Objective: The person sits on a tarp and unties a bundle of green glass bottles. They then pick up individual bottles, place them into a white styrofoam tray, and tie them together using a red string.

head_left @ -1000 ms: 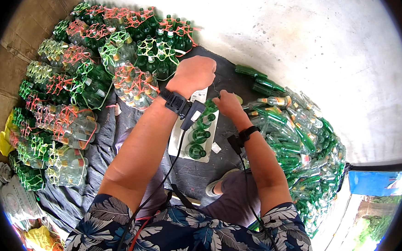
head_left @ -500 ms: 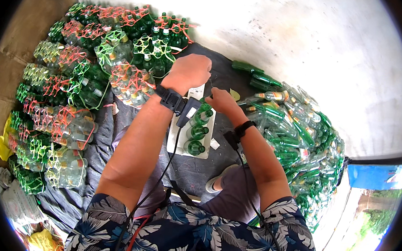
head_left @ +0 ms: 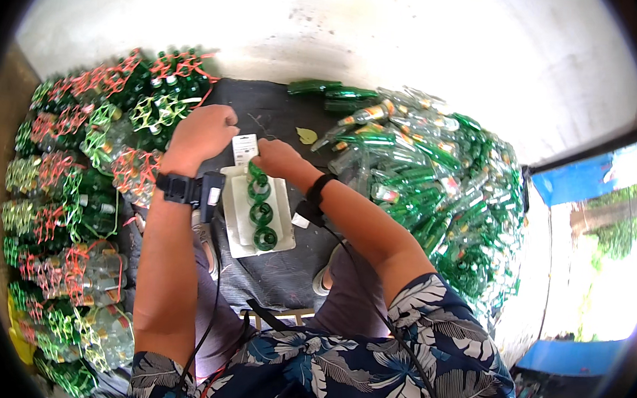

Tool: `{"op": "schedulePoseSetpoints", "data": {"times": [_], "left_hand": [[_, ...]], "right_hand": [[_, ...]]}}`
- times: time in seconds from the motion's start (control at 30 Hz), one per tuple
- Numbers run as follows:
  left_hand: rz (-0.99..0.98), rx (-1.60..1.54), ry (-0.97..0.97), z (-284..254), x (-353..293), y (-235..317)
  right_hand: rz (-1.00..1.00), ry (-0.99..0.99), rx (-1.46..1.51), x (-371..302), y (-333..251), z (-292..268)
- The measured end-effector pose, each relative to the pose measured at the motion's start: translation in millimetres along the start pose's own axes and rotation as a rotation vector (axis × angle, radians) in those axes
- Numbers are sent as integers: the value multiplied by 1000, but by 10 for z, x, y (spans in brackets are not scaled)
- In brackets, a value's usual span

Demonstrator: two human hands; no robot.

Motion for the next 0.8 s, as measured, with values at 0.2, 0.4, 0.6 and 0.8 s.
{"op": "schedulePoseSetpoints", "data": {"times": [0.2, 0.4, 0.6, 0.8], "left_hand": [[71, 32, 3, 90, 54, 59], [52, -59, -69, 103, 36, 115], [135, -26, -46, 175, 82, 135], [142, 34, -65, 362, 172, -17]], "right_hand": [[40, -3, 84, -53, 24, -74], [6, -45, 67, -209, -30, -282], [30, 20, 27, -607, -80, -813], [11, 165, 62, -1066, 244, -1239]]}}
Point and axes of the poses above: each hand's wrist, its own x-axis towards the middle knuckle, its own z-axis out of the palm, y = z × x, the point moved 10 cm from there along x, towards the middle knuckle, and after that the axes turned 14 degrees about x, right-handed, at the moved point
